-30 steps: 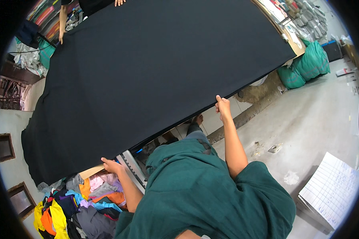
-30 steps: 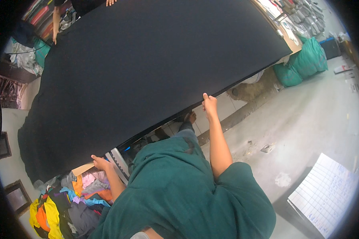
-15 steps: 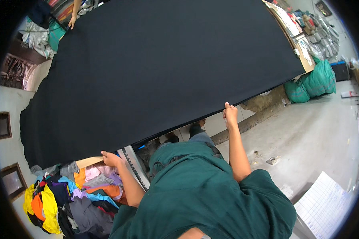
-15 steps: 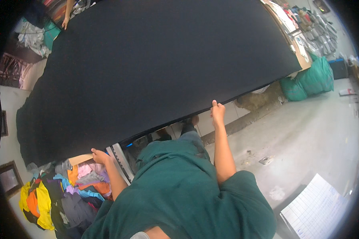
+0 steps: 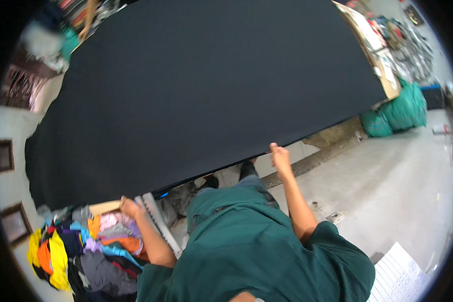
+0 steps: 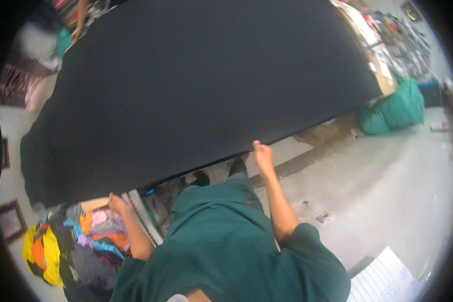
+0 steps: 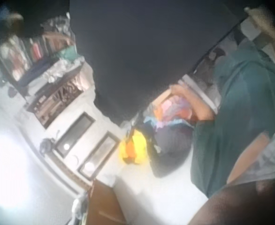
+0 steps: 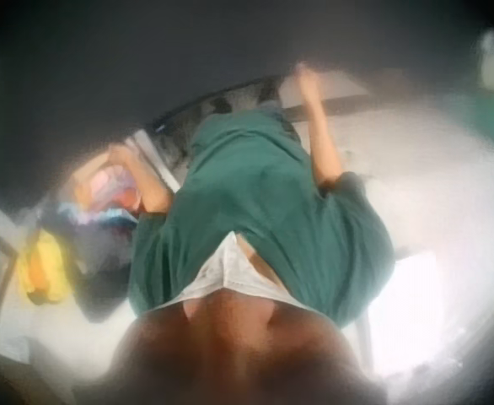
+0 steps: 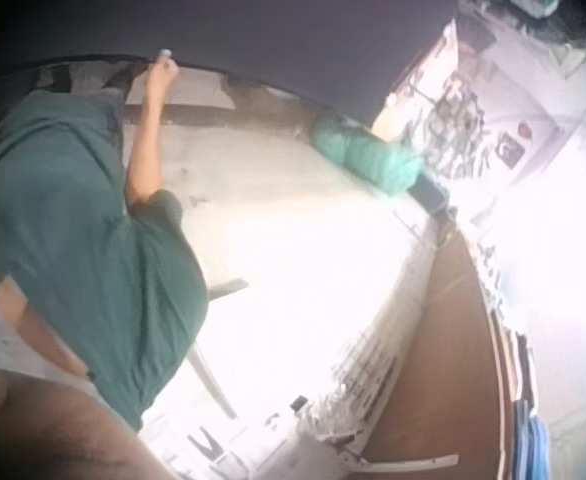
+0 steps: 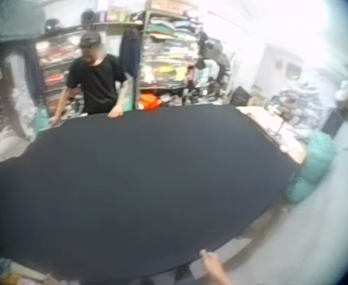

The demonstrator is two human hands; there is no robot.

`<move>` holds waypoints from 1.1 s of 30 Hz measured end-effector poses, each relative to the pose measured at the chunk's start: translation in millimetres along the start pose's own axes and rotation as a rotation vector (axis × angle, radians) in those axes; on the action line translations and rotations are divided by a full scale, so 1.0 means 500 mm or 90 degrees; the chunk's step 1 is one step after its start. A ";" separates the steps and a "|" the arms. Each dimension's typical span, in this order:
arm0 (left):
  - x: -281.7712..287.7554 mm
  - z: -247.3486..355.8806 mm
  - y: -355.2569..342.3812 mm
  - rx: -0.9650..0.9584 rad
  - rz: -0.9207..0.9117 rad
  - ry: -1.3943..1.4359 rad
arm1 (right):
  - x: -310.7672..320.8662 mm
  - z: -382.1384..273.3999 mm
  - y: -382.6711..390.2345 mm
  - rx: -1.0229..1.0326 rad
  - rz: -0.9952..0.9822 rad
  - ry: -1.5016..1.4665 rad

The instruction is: The person and a colleague spread a large piece of black fabric on a table. They use a long metal ruler to measure and align the fabric, then cut it into sections using a manual rotary cutter. The process involves smoothing the fabric and repeating the cutting action.

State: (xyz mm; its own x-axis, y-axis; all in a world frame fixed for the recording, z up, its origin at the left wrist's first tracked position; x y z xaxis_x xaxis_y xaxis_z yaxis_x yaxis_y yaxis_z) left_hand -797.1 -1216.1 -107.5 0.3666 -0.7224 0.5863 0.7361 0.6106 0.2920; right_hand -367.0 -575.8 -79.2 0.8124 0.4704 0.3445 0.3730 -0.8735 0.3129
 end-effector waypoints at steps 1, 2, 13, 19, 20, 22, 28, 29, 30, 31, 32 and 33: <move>0.000 0.004 0.013 -0.033 0.025 -0.024 | -0.003 -0.007 0.006 -0.039 -0.042 0.000; 0.008 0.010 0.030 -0.064 0.055 -0.049 | 0.002 -0.036 0.014 -0.044 -0.069 -0.002; -0.138 0.311 1.024 -0.322 -0.888 -0.413 | 0.251 -0.181 0.058 0.050 -0.322 0.083; -0.164 0.308 1.131 -0.255 -0.918 -0.537 | 0.336 -0.279 0.111 0.216 -0.434 0.085; -0.167 0.295 1.128 -0.268 -0.931 -0.560 | 0.350 -0.265 0.108 0.203 -0.438 0.107; -0.167 0.321 1.170 -0.260 -0.942 -0.576 | 0.380 -0.252 0.102 0.161 -0.430 0.100; -0.189 0.321 1.192 -0.313 -0.905 -0.598 | 0.439 -0.251 0.074 0.141 -0.433 0.140; -0.181 0.321 1.189 -0.312 -0.891 -0.621 | 0.442 -0.257 0.076 0.134 -0.436 0.140; -0.186 0.322 1.191 -0.318 -0.879 -0.628 | 0.451 -0.269 0.067 0.138 -0.433 0.150; -0.187 0.313 1.185 -0.282 -0.897 -0.627 | 0.451 -0.272 0.066 0.134 -0.448 0.132; -0.184 0.301 1.170 -0.245 -0.916 -0.626 | 0.453 -0.277 0.061 0.125 -0.468 0.148; -0.179 0.293 1.157 -0.205 -0.932 -0.630 | 0.448 -0.276 0.061 0.112 -0.489 0.160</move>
Point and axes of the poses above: each hand's wrist, its own y-axis away from the middle knuckle, its own x-axis out of the back of the hand, z = x × y, the point moved 8 cm from there along -y, towards the middle knuckle, and after that the axes turned 13 degrees about x, right-handed, at the moved point
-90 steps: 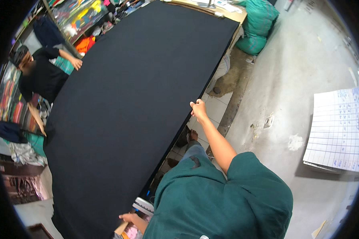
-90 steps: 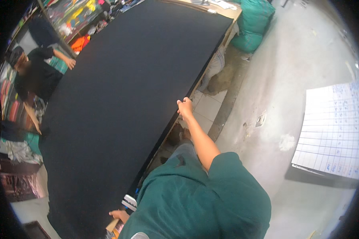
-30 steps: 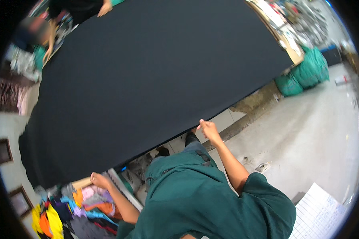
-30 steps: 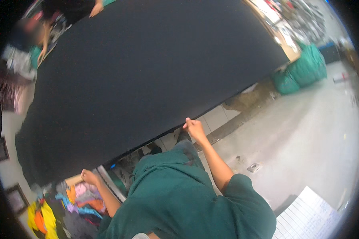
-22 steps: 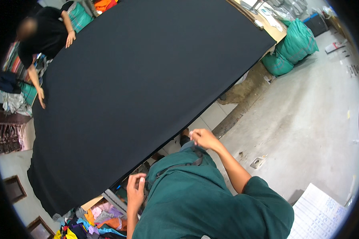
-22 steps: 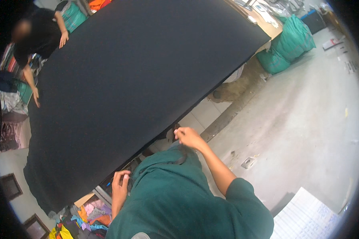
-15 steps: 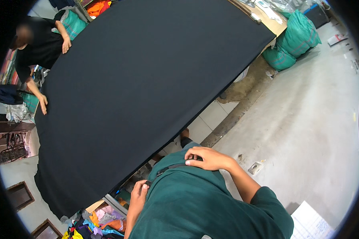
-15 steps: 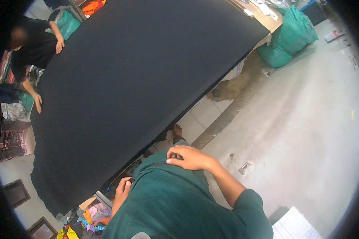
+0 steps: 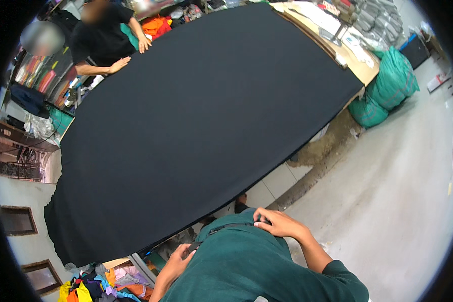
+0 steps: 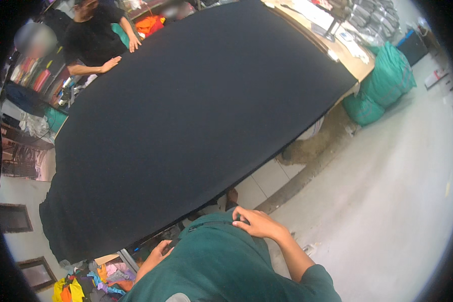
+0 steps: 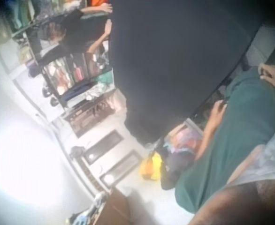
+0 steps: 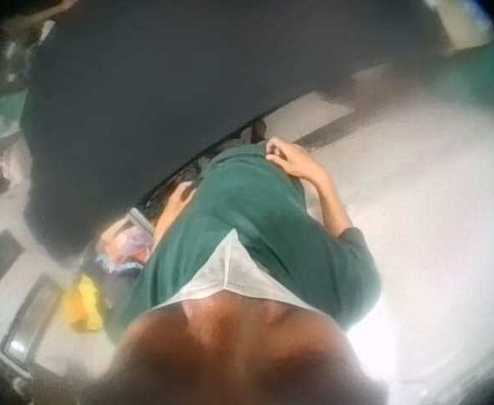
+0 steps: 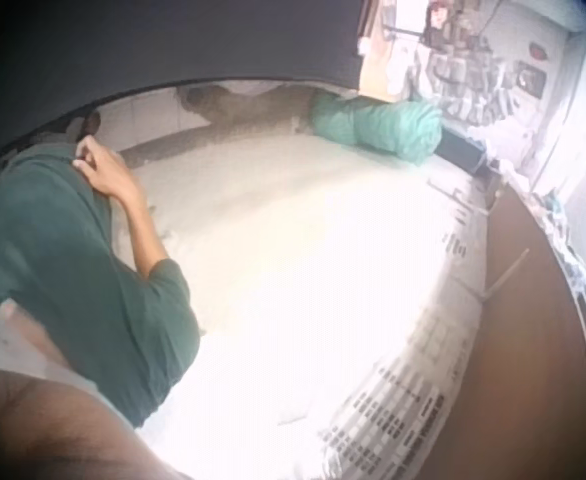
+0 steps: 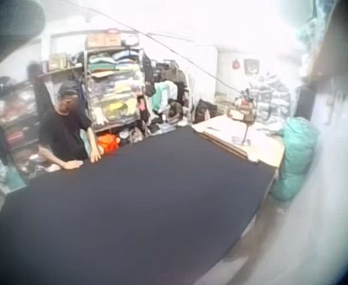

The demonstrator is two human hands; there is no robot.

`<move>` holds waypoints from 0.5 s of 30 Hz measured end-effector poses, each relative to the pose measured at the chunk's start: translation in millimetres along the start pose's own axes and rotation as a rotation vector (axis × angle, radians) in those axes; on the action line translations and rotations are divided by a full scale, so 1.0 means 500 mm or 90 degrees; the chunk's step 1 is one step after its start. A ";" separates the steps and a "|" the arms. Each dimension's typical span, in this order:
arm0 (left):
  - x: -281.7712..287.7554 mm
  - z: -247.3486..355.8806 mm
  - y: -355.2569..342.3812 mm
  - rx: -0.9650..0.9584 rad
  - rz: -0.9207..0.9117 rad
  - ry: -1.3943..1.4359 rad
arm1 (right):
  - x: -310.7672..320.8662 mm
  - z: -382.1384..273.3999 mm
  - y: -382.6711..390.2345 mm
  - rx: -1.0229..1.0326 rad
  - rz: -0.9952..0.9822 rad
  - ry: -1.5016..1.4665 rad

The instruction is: The person and a colleague spread a large piece of black fabric on a table. They use a long metal ruler to measure and align the fabric, then cut it into sections using a manual rotary cutter. The process involves smoothing the fabric and repeating the cutting action.

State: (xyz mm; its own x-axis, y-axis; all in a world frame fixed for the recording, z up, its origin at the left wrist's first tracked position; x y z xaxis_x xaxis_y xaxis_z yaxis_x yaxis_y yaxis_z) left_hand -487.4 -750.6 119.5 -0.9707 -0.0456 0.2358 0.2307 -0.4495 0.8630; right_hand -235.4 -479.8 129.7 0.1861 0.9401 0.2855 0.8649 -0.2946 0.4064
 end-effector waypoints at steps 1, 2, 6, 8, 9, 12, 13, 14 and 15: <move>0.005 -0.012 0.003 0.026 -0.015 0.006 | -0.002 0.003 -0.005 0.009 -0.015 0.001; 0.010 -0.017 0.003 0.020 -0.020 0.036 | 0.004 -0.001 -0.011 0.008 -0.026 0.011; 0.022 -0.117 -0.005 0.065 -0.034 0.150 | 0.001 -0.017 -0.053 0.086 -0.039 0.042; 0.030 -0.180 -0.008 0.119 -0.034 0.211 | -0.012 -0.034 -0.074 0.098 -0.057 0.041; 0.035 -0.195 -0.008 0.134 -0.034 0.224 | -0.016 -0.045 -0.082 0.106 -0.077 0.035; 0.052 -0.221 -0.009 0.153 -0.040 0.240 | -0.035 -0.063 -0.103 0.139 -0.068 0.038; 0.058 -0.225 -0.009 0.154 -0.044 0.237 | -0.041 -0.066 -0.110 0.137 -0.069 0.035; 0.064 -0.227 -0.008 0.153 -0.048 0.233 | -0.048 -0.071 -0.117 0.136 -0.069 0.033; 0.071 -0.229 -0.010 0.152 -0.052 0.224 | -0.054 -0.075 -0.125 0.135 -0.067 0.030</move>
Point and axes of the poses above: each hand's wrist, its own y-axis away from the middle knuckle, its own x-axis out of the back of the hand, z = x × y, the point moved 8 cm from there along -y, towards the middle knuckle, and after that the axes turned 13 degrees about x, right-handed, at the moved point
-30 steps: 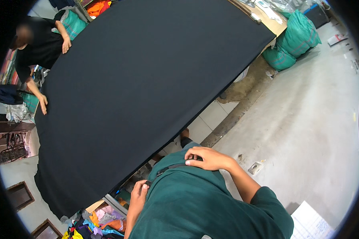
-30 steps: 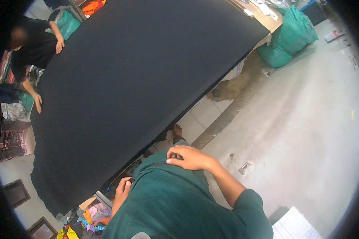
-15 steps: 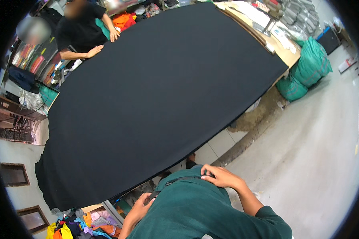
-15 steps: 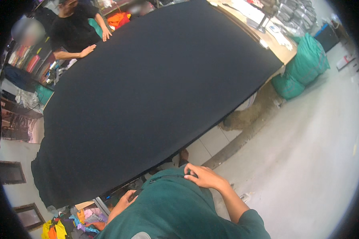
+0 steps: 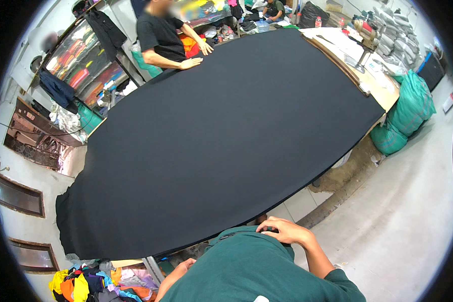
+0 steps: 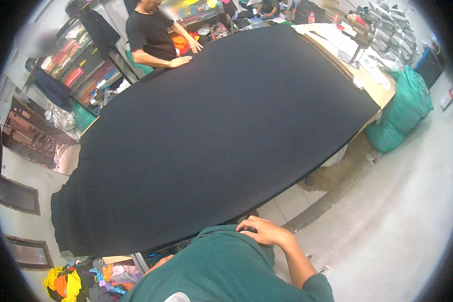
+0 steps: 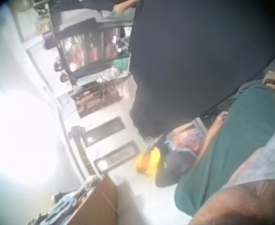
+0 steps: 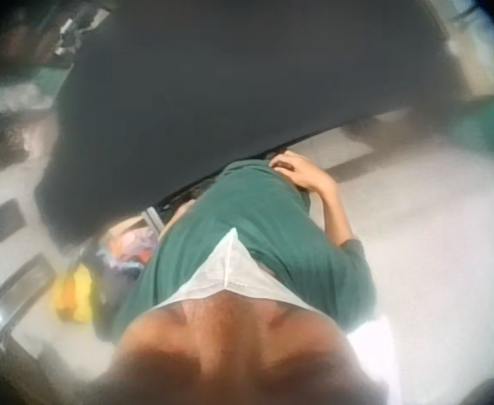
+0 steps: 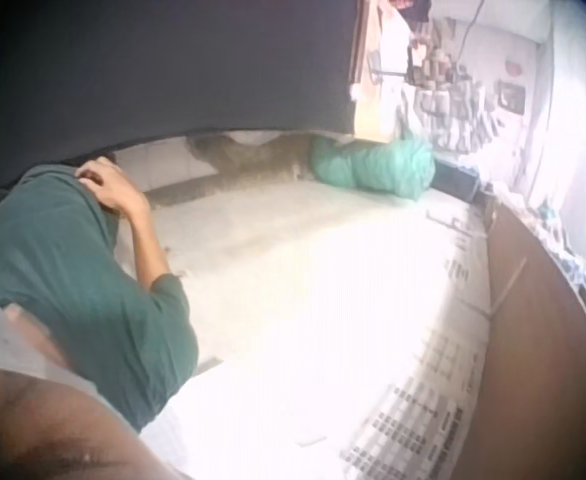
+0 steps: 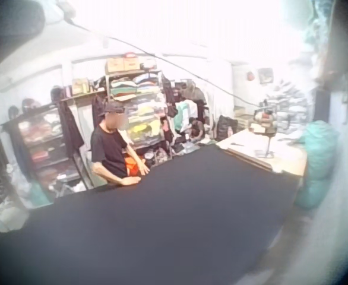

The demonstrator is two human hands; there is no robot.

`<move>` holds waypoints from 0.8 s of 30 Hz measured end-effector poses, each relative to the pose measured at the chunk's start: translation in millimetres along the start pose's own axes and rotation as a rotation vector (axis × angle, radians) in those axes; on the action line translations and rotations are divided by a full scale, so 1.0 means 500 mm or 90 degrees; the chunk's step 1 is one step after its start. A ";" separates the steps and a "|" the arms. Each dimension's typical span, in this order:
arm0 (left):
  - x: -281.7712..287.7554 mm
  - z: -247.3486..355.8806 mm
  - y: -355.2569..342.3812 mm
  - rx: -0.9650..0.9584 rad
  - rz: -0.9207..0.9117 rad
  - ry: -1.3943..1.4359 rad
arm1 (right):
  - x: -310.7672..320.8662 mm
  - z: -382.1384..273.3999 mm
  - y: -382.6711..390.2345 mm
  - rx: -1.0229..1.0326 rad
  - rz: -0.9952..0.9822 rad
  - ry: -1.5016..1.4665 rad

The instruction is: The person and a colleague spread a large piece of black fabric on a table. They use a long metal ruler to measure and align the fabric, then cut it into sections using a manual rotary cutter. The process involves smoothing the fabric and repeating the cutting action.

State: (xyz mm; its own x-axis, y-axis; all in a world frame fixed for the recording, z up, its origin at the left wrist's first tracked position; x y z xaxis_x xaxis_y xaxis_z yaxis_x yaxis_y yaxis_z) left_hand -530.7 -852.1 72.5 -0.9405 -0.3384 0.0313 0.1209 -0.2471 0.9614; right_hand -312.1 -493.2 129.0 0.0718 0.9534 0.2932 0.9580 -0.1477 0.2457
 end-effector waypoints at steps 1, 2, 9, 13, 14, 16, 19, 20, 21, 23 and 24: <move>0.006 0.000 0.000 0.001 -0.003 -0.003 | -0.006 -0.002 -0.010 0.001 0.000 0.013; 0.015 0.000 0.003 0.001 -0.004 -0.008 | -0.015 -0.002 -0.020 0.002 0.000 0.025; 0.074 0.004 -0.004 0.000 -0.059 -0.091 | -0.039 -0.045 -0.041 -0.043 0.019 0.079; 0.111 0.068 0.029 -0.018 -0.056 -0.283 | -0.037 -0.055 -0.045 -0.080 0.002 0.093; 0.119 0.101 0.047 -0.049 -0.021 -0.329 | -0.041 -0.047 -0.044 -0.074 0.002 0.091; 0.128 0.185 0.112 -0.143 0.088 -0.353 | -0.049 -0.041 -0.037 -0.042 0.010 0.068; 0.166 0.255 0.161 -0.133 0.227 -0.324 | -0.046 -0.032 0.007 -0.150 -0.049 0.103; 0.191 0.273 0.172 -0.213 0.273 -0.245 | -0.036 -0.006 0.028 -0.178 -0.042 0.145; 0.212 0.294 0.207 -0.297 0.313 -0.110 | -0.020 0.008 0.055 -0.205 -0.011 0.178; 0.292 0.294 0.259 -0.394 0.406 -0.010 | 0.017 0.004 0.087 -0.247 0.054 0.239; 0.328 0.282 0.296 -0.434 0.474 0.063 | 0.033 -0.001 0.095 -0.299 0.086 0.238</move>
Point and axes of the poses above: each hand's wrist, its own y-axis away from the middle knuckle, its own x-axis out of the back of the hand, z = x × y, the point moved 8 cm from there along -y, towards the middle knuckle, and after that the axes turned 13 degrees about x, right-handed, at the moved point
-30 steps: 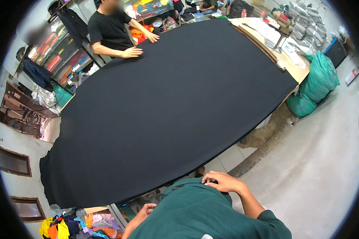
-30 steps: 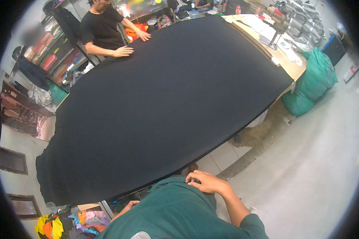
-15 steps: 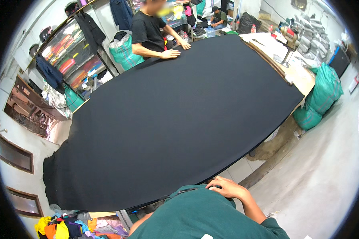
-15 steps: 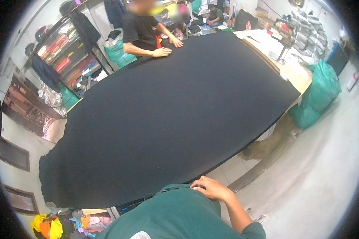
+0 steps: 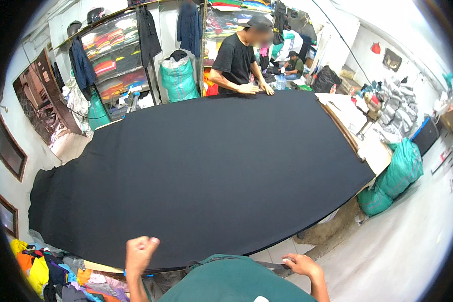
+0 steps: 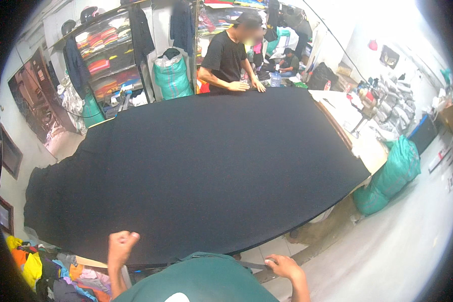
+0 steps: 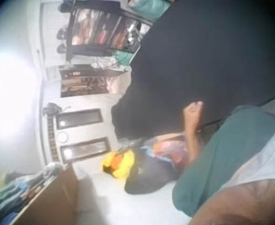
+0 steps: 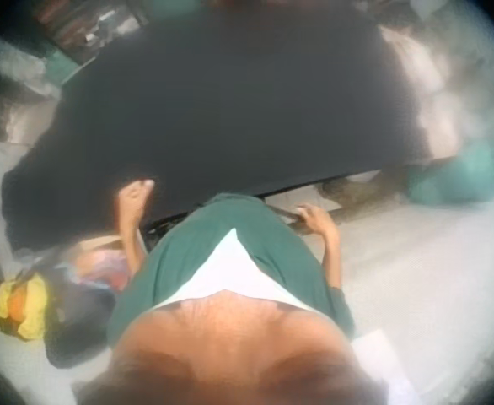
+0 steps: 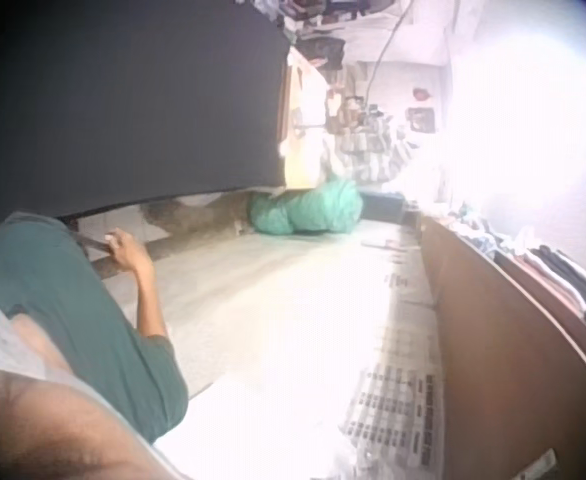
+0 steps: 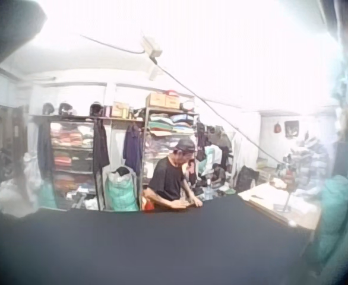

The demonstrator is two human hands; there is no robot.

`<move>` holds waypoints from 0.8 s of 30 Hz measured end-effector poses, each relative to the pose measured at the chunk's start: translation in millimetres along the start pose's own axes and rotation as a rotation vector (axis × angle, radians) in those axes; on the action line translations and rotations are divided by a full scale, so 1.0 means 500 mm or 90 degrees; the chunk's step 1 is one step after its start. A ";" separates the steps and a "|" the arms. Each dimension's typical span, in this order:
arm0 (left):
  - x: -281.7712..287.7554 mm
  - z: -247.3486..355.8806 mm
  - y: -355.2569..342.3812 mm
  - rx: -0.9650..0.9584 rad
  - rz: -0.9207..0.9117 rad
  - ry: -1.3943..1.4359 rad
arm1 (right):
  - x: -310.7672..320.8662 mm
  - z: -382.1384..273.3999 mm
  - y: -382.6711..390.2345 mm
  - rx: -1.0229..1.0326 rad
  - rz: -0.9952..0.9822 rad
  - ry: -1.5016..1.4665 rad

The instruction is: The person and a colleague spread a large piece of black fabric on a table. They use a long metal ruler to measure and align the fabric, then cut it into sections using a manual rotary cutter. The process involves smoothing the fabric and repeating the cutting action.

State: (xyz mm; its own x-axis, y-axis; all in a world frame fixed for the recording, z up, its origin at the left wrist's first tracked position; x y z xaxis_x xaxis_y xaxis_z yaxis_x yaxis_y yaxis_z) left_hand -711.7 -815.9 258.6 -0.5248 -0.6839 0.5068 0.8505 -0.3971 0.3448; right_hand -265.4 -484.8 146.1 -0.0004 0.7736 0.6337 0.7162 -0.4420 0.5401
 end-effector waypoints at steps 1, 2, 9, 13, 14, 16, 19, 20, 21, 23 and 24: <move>0.050 0.002 0.001 -0.019 0.087 0.052 | 0.002 0.008 0.001 -0.026 0.014 0.011; 0.089 -0.002 -0.009 -0.067 0.161 0.066 | -0.003 0.023 0.003 -0.052 0.028 0.023; 0.396 -0.337 -0.223 -0.048 0.442 0.340 | -0.021 0.021 -0.059 -0.044 0.098 0.024; 0.598 -0.781 -0.288 0.146 0.649 -0.104 | -0.045 -0.011 -0.131 0.021 0.028 0.017; 0.543 -0.772 -0.320 0.164 0.650 -0.003 | -0.065 0.053 -0.147 0.138 0.112 0.170; 0.406 -0.610 -0.380 0.115 0.516 0.357 | -0.060 0.076 -0.116 -0.052 0.045 0.027; 0.363 -0.473 -0.341 0.028 0.498 0.067 | -0.103 0.139 -0.161 -0.031 0.068 -0.129; 0.330 -0.467 -0.316 -0.034 0.515 0.084 | -0.133 0.178 -0.189 -0.030 0.082 -0.236; 0.259 -0.442 -0.300 -0.057 0.475 0.121 | -0.163 0.224 -0.198 -0.040 0.110 -0.347; 0.116 -0.374 -0.225 -0.104 0.425 0.085 | -0.256 0.401 -0.205 -0.113 0.240 -0.523; 0.038 -0.382 -0.208 -0.085 0.313 0.138 | -0.309 0.498 -0.186 -0.184 0.281 -0.484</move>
State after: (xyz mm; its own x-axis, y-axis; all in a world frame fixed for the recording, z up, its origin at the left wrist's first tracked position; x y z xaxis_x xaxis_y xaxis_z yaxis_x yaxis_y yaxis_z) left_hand -803.4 -904.5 81.4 -0.0583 -0.9133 0.4031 0.9979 -0.0645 -0.0018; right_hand -158.1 -450.2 -139.7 0.7621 0.5532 0.3365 0.3404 -0.7844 0.5185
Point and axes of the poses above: each hand's wrist, its own y-axis away from the middle knuckle, its own x-axis out of the back of the hand, z = x × y, the point moved 8 cm from there along -y, towards the middle knuckle, and after that the axes turned 13 degrees about x, right-handed, at the moved point
